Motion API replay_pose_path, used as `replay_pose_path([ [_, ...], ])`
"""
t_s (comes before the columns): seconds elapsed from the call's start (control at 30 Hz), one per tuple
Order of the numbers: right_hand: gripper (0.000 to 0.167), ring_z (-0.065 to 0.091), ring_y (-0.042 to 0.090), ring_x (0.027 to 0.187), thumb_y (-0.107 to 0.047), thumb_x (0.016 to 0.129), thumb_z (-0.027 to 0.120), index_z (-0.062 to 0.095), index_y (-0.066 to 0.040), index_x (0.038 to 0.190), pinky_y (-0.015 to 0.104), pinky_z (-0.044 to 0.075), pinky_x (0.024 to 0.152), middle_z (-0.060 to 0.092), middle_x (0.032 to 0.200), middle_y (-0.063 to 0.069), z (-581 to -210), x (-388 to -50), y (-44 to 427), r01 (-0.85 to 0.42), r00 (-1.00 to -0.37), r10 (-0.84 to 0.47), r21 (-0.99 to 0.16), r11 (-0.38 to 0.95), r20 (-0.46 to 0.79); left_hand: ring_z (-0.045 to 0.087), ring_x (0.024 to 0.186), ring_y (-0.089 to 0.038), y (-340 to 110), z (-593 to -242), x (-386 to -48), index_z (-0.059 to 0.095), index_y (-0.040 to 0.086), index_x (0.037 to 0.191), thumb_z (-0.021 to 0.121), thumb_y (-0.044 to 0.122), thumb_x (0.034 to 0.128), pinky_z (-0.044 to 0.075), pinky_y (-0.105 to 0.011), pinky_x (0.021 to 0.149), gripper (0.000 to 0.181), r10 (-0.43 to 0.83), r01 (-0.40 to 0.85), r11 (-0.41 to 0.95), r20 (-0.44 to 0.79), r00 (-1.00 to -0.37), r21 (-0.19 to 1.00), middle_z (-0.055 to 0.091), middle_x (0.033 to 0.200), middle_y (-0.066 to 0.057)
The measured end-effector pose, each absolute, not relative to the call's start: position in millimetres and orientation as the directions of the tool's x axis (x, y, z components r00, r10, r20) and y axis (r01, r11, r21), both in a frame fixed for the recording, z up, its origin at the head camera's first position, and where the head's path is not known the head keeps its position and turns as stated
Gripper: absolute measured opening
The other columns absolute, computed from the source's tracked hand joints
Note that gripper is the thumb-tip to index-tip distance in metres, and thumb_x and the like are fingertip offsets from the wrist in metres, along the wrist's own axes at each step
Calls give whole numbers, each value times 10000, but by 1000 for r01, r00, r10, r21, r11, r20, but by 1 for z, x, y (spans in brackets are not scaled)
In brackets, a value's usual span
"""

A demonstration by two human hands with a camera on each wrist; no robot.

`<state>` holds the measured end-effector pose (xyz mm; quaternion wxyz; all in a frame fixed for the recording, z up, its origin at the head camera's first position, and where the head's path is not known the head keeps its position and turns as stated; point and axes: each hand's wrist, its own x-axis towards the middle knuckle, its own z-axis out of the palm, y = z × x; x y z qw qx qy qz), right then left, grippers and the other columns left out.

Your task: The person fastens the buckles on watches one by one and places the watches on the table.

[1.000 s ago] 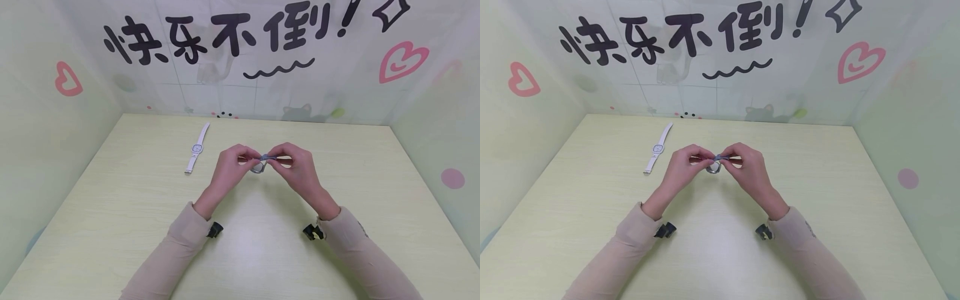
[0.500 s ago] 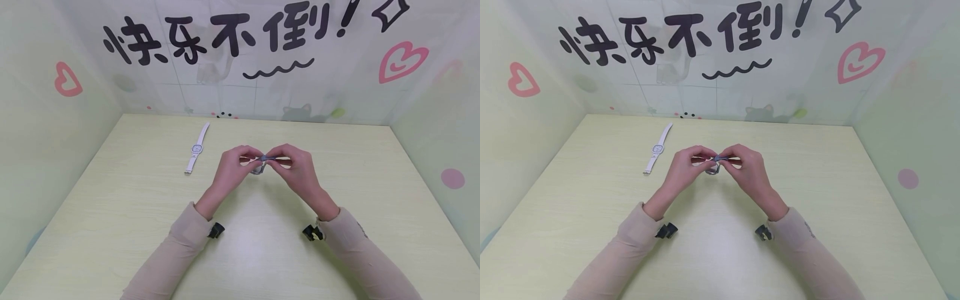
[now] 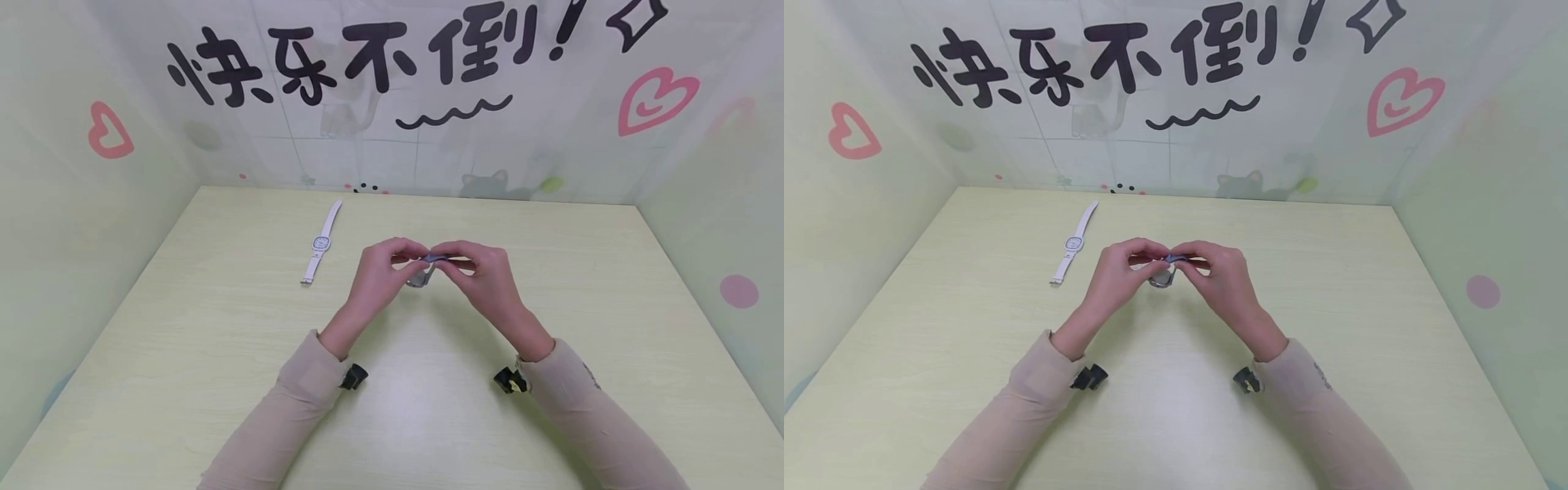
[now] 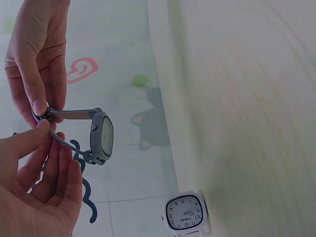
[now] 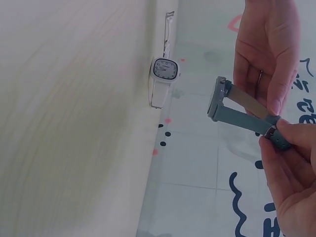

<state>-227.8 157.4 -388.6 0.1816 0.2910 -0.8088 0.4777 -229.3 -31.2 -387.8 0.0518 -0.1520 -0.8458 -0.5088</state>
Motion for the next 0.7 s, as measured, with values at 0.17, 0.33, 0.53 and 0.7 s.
replay_pose_path([
  [0.17,152,754,237,907,-19,845,765,744,-17,995,264,614,758,772,959,114,-389,-227,156,-632,-775,-298,-674,382,557,709,954,-189,-31,-388,-229,760,85,1041,745,139,897,574,-339,948,155,208,322,423,255,-944,847,761,999,-63],
  [0.33,138,755,222,886,-27,840,774,736,-20,973,279,618,747,767,938,102,-391,-228,155,-632,-774,-290,-661,404,563,702,930,-176,-31,-389,-228,767,93,1006,758,155,887,589,-320,901,135,203,349,452,286,-936,821,745,980,-49],
  [0.53,144,752,212,875,-17,834,779,733,-13,970,302,620,759,765,929,99,-392,-226,155,-646,-758,-277,-625,438,590,696,839,-139,-29,-386,-225,774,132,959,780,223,871,590,-274,780,127,167,334,552,291,-942,764,731,916,1],
  [0.7,141,751,210,877,-17,839,774,730,-13,972,312,621,765,762,928,98,-393,-226,154,-657,-747,-285,-598,459,601,677,799,-133,-30,-385,-225,783,126,966,778,215,873,577,-253,724,128,164,310,553,265,-950,773,737,903,-3],
])
